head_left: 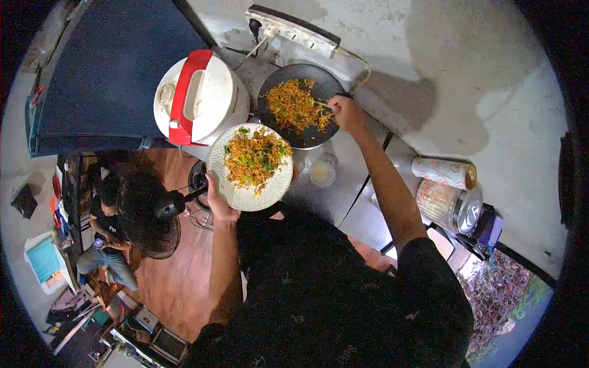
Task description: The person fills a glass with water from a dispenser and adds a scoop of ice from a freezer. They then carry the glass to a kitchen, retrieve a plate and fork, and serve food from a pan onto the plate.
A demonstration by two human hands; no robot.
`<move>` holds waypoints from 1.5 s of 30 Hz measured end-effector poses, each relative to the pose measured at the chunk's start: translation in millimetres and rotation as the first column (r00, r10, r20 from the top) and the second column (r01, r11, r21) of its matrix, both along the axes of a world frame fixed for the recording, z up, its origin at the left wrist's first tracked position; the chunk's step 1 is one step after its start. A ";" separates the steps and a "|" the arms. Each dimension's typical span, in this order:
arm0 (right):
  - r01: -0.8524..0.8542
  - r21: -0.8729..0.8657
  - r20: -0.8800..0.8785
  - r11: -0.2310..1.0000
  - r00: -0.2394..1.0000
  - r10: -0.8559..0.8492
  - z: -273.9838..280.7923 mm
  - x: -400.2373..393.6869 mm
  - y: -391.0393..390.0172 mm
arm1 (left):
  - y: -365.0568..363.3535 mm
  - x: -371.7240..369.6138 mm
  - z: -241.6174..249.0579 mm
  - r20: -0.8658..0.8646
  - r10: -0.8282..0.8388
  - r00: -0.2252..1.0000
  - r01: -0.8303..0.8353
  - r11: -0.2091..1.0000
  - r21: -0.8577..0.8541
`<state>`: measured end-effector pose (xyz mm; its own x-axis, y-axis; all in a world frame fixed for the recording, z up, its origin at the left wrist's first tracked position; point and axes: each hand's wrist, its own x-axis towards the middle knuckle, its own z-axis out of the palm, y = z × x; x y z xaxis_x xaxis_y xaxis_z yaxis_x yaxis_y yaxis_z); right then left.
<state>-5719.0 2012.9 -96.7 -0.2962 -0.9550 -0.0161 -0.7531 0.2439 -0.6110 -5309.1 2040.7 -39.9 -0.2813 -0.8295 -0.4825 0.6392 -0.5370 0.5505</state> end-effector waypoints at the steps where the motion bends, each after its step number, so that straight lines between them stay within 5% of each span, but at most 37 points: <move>1: 0.002 -0.001 -0.007 1.000 1.000 -0.002 1.7 -6.0 2.3 | -2.9 -1.0 1.3 -0.007 -0.002 1.000 0.002 1.000 -0.001; 7: 0.011 0.122 -0.003 0.992 1.000 -0.011 38.8 -26.5 23.8 | -6.9 -3.7 4.4 -0.021 -0.012 1.000 0.012 1.000 -0.001; 9: 0.024 0.130 -0.268 0.991 0.963 0.012 67.0 -20.3 36.7 | -4.6 -2.8 2.5 -0.020 -0.008 1.000 0.008 1.000 0.015; 12: 0.063 0.275 -0.359 0.959 0.932 0.041 81.4 -13.2 43.6 | -2.8 -2.3 -1.8 -0.033 0.012 0.999 -0.011 1.000 0.014; 19: 0.028 0.242 -0.353 0.970 0.934 0.061 30.1 13.6 20.5 | 3.3 -6.3 0.5 -0.002 0.026 1.000 -0.026 1.000 -0.001; 21: 0.022 0.038 -0.245 0.999 0.969 -0.012 18.7 18.3 18.5 | 0.4 -8.6 3.8 0.023 0.051 0.998 -0.051 0.998 0.027; 24: 0.025 -0.030 -0.196 0.999 0.980 -0.031 9.7 14.6 12.3 | -2.2 -12.2 7.2 0.000 0.050 0.999 -0.050 0.998 0.029; 31: 0.010 -0.024 -0.211 1.000 0.977 -0.015 18.3 5.7 24.0 | -7.0 -16.4 7.7 -0.024 0.020 1.000 -0.020 1.000 0.021; 34: 0.084 0.183 -0.323 0.979 0.946 -0.020 36.6 19.0 23.2 | -6.0 -15.9 7.0 -0.004 0.032 0.999 -0.032 0.999 0.026; 39: 0.126 -0.012 -0.187 0.992 0.974 -0.126 18.4 27.0 14.3 | -7.5 -14.0 -1.2 0.031 0.021 0.999 -0.022 1.000 0.003; 45: 0.119 0.028 -0.065 0.992 0.991 -0.117 8.4 21.8 18.9 | -7.9 -17.3 6.8 0.026 -0.008 1.000 0.007 1.000 0.009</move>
